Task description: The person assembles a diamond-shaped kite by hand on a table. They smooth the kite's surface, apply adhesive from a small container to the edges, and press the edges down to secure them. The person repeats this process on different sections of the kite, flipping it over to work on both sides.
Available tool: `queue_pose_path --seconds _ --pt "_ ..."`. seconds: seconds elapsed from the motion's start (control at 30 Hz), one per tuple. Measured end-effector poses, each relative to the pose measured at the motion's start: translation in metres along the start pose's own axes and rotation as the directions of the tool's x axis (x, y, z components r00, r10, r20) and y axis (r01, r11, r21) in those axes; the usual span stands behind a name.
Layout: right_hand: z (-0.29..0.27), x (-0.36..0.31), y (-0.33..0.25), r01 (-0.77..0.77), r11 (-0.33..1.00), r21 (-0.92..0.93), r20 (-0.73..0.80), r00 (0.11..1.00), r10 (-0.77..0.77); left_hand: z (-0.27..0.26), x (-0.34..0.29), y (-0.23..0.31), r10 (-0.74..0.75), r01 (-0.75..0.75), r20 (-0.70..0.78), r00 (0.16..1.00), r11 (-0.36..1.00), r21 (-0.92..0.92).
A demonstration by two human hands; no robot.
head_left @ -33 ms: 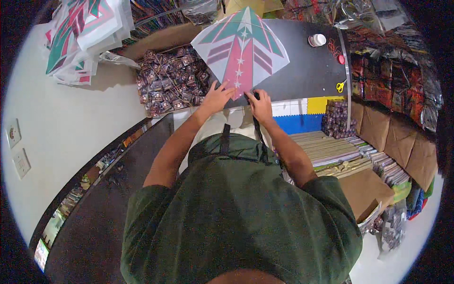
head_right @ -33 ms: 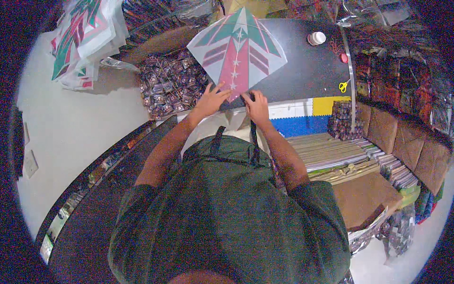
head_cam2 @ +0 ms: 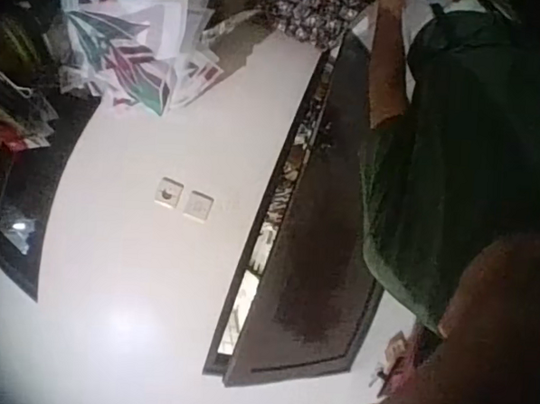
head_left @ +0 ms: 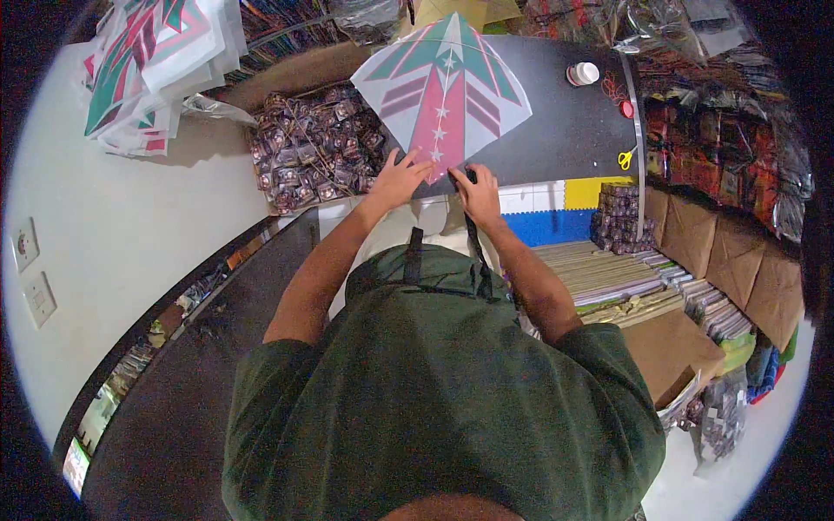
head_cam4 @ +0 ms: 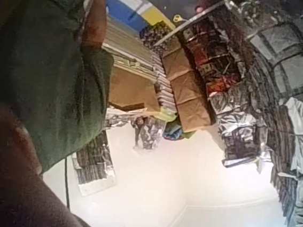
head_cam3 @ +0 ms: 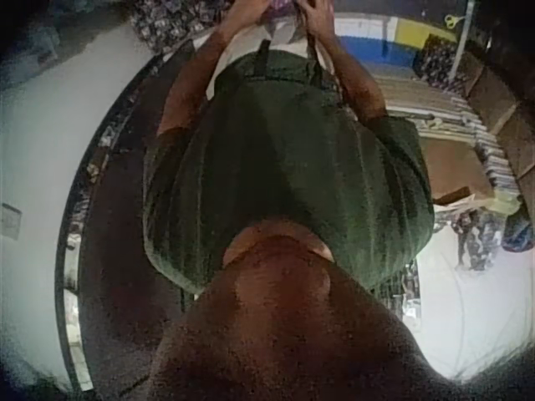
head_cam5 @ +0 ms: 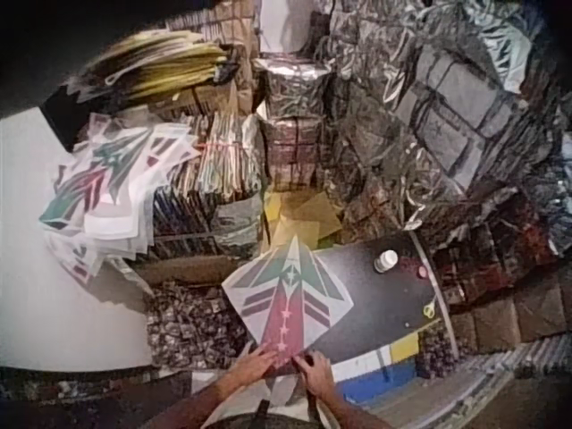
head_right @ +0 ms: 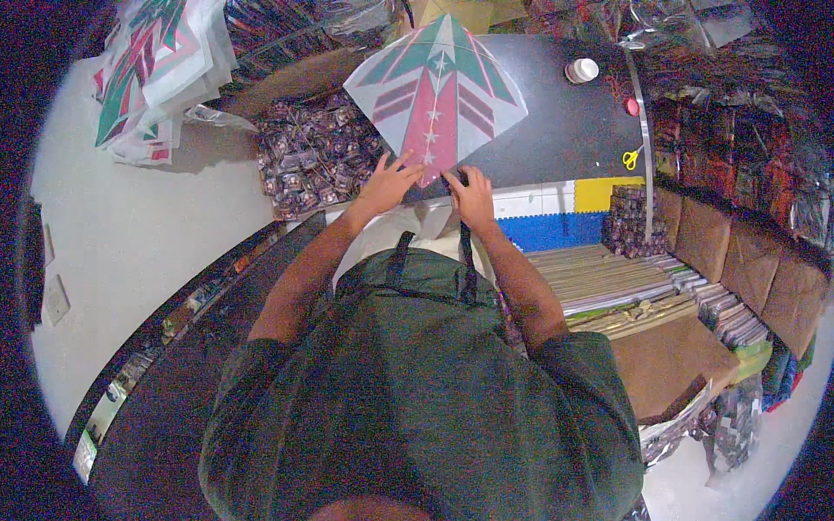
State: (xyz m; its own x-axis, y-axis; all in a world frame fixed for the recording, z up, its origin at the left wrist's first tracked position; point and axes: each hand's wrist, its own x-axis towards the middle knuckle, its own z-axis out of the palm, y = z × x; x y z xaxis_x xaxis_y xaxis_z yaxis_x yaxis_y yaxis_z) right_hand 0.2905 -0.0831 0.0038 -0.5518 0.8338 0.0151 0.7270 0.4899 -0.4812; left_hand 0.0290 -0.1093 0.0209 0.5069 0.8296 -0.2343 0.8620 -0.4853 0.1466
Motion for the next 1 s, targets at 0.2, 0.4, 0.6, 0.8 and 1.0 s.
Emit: queue_pose_path --seconds 0.2,0.4,0.6,0.8,1.0 --pt "0.003 -0.002 -0.003 -0.002 0.999 -0.036 -0.032 0.999 0.000 -0.002 0.001 0.001 -0.016 0.016 0.025 1.000 1.000 -0.021" --pt "0.001 0.001 -0.001 -0.108 0.994 0.013 -0.039 0.993 0.108 -0.004 0.001 0.001 -0.006 0.007 0.047 0.999 1.000 -0.023" --pt "-0.004 0.001 0.001 -0.059 0.993 -0.103 -0.020 0.998 0.058 -0.003 0.000 0.001 -0.022 0.023 0.012 1.000 0.998 -0.059" --pt "0.005 -0.002 0.006 -0.068 0.990 -0.127 -0.064 0.996 0.061 -0.013 0.001 0.001 -0.016 0.027 0.103 0.995 0.993 -0.114" --pt "0.004 -0.007 0.006 -0.058 0.996 -0.060 -0.057 0.997 0.055 -0.011 0.000 0.001 -0.014 0.026 0.093 0.996 0.991 -0.130"
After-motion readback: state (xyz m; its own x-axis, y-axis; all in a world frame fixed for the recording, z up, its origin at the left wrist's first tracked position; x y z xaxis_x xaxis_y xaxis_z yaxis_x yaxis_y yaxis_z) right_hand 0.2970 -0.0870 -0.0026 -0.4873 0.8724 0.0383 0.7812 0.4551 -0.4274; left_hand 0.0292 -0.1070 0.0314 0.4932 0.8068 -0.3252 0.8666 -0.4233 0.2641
